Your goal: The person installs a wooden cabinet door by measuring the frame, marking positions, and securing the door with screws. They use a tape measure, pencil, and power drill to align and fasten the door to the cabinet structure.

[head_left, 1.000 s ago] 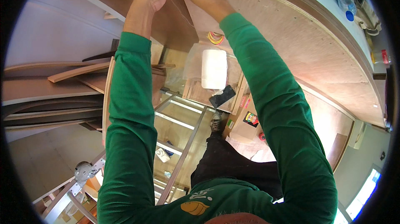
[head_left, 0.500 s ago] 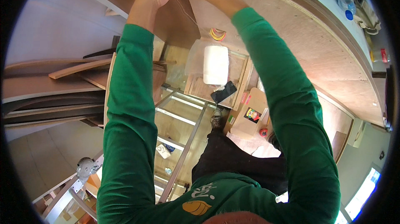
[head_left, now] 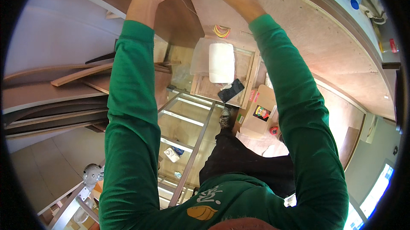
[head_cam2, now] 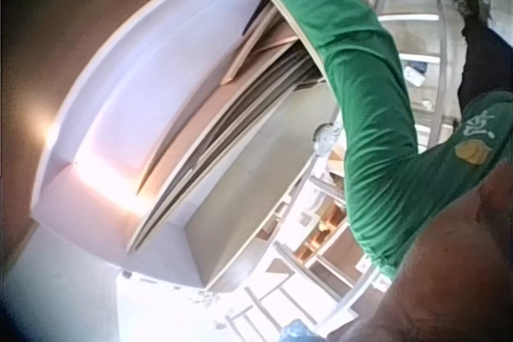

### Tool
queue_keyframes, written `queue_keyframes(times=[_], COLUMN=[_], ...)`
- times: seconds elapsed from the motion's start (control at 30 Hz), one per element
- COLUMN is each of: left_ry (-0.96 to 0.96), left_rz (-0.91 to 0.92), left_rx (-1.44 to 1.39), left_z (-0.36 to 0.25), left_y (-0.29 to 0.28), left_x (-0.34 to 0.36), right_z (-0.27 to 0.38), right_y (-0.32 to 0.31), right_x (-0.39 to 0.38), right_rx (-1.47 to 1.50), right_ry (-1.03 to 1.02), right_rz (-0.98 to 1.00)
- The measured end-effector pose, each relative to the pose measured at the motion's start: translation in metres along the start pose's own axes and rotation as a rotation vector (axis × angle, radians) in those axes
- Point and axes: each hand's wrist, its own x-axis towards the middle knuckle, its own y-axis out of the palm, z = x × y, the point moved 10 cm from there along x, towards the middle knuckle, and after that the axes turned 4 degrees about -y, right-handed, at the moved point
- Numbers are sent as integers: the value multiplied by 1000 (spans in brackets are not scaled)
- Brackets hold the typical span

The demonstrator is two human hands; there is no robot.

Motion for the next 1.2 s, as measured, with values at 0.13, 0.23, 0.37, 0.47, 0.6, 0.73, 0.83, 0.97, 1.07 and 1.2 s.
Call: queue_keyframes(times=[0.13, 0.23, 0.37, 0.47, 0.6, 0.73, 0.83, 0.97, 1.07, 1.2], left_ry=[-16, -16, -18, -32, 28, 134, 257, 410, 535, 582], left_rz=[-3, -6, -21, -26, 12, -64, -98, -226, -354, -476], left_rx=[-26, -49, -79, -33, 10, 82, 83, 141, 255, 399], left_z=[2, 1, -1, 0, -12, -18, -14, -1, 0, -14], left_y=[-2, 2, 2, 0, 6, 13, 15, -3, 7, 39], left_x=[3, 3, 1, -4, -15, -37, -41, -31, -36, -67], right_z=[4, 0, 0, 10, 14, 4, 17, 16, 17, 10], right_y=[10, 18, 23, 17, 11, 21, 16, 22, 21, 29], right_x=[7, 8, 6, 9, 16, 8, 2, 7, 9, 13], right_rx=[68, 47, 15, 28, 39, -72, 3, 72, 34, 27], right_ry=[23, -27, -36, -44, -74, 17, -139, 21, 29, 54], right_rz=[16, 7, 6, -9, -40, 63, 26, 121, 96, 113])
